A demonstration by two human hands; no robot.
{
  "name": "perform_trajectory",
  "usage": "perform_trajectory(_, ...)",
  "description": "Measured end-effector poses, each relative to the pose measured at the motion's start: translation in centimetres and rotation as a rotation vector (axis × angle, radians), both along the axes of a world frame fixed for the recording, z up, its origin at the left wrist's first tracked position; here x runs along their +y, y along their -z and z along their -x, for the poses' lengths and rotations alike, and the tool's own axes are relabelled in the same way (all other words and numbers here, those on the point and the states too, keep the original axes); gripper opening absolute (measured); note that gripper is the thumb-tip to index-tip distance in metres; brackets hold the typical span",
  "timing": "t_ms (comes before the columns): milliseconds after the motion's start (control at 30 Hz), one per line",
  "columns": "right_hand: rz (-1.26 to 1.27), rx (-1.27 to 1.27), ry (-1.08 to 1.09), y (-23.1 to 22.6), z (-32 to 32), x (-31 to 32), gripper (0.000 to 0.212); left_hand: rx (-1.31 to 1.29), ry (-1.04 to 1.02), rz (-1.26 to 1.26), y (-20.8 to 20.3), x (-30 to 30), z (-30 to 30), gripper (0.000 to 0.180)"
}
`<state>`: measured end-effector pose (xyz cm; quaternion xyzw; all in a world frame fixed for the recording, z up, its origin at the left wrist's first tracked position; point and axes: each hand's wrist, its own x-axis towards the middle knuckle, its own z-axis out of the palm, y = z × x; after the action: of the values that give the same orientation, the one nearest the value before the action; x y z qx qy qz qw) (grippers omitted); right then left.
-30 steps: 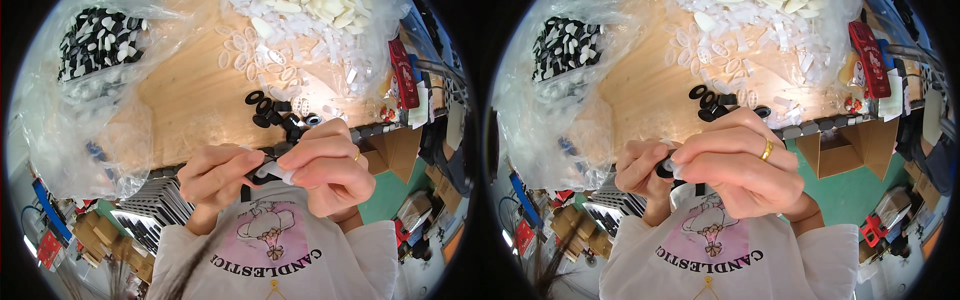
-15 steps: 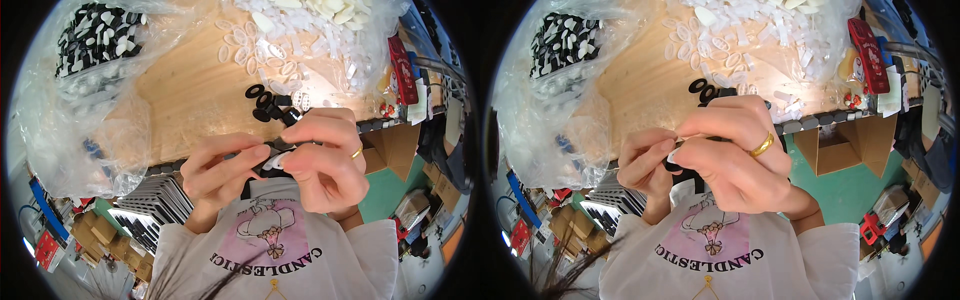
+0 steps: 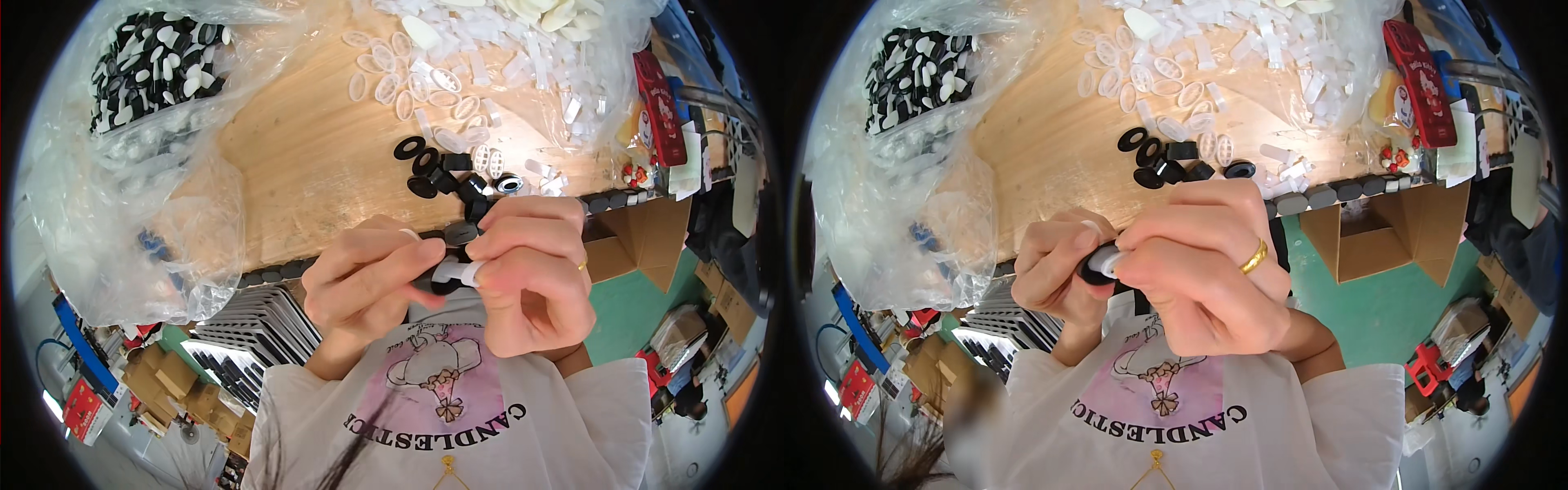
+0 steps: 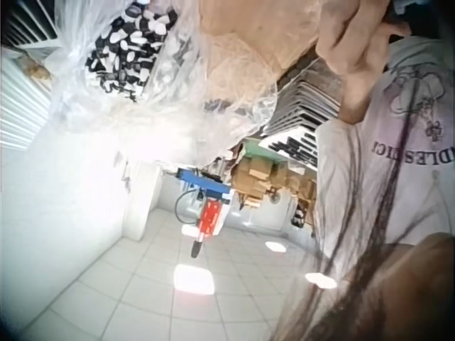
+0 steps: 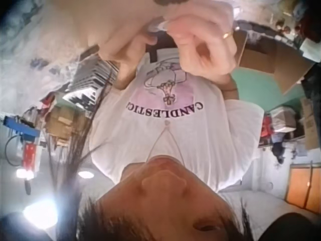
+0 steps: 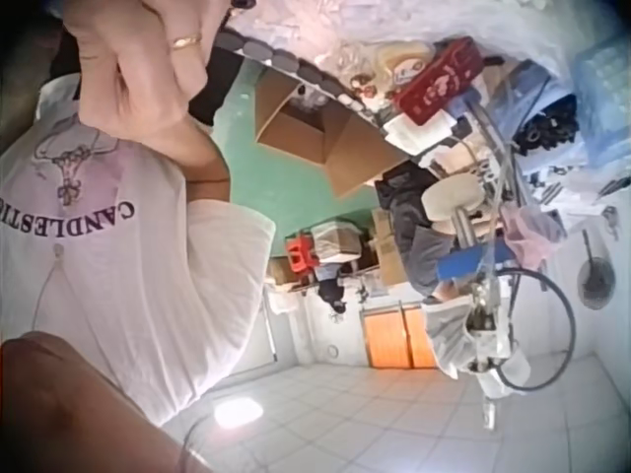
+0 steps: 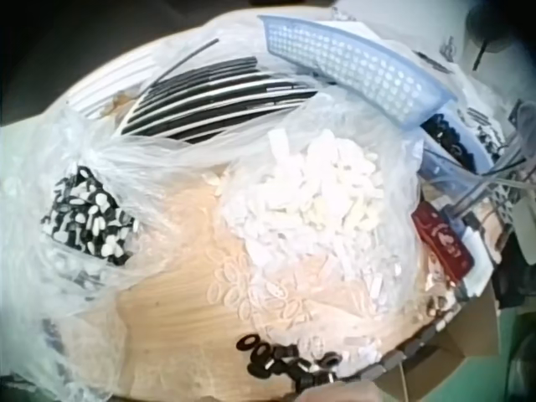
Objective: Manually inserting white silicone or plastic inserts into black circular rings at an assembly station.
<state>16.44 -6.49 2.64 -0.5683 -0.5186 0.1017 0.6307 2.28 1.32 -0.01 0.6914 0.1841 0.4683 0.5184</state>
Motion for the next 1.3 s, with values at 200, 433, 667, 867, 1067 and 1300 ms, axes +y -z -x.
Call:
perform_trajectory(200, 0.028, 0.096, -0.006, -0.2, -0.4, -0.5, 0.027, -0.062, 0.054, -0.036, 0.8, 0.3, -0.6, 0.037)
perform_trajectory(433, 0.037, -0.088, -0.01, -0.6, -1.6, -1.0, 0.011, 0.034, 0.06, -0.081, 0.1, 0.8, -0.6, 0.027)
perform_trajectory(667, -0.011, 0.146, 0.094, -0.7, -2.4, -1.1, 0.011, 0.114, 0.036, -0.115, -0.1, 1.2, -0.4, 0.039)
perform_trajectory(867, 0.128, 0.145, 0.059, -1.0, -4.1, -2.3, 0.012, 0.159, -0.061, -0.23, 0.0, 1.4, -0.8, 0.03)
perform_trajectory(1067, 0.113, -0.088, -0.127, -0.7, -3.8, -1.2, 0.016, 0.227, -0.024, -0.26, -0.4, 1.4, -0.5, 0.028)
perform_trajectory(1300, 0.099, 0.345, -0.013, -1.2, -4.9, -0.6, 0.008, 0.204, 0.134, 0.164, -1.4, 1.6, -0.3, 0.027)
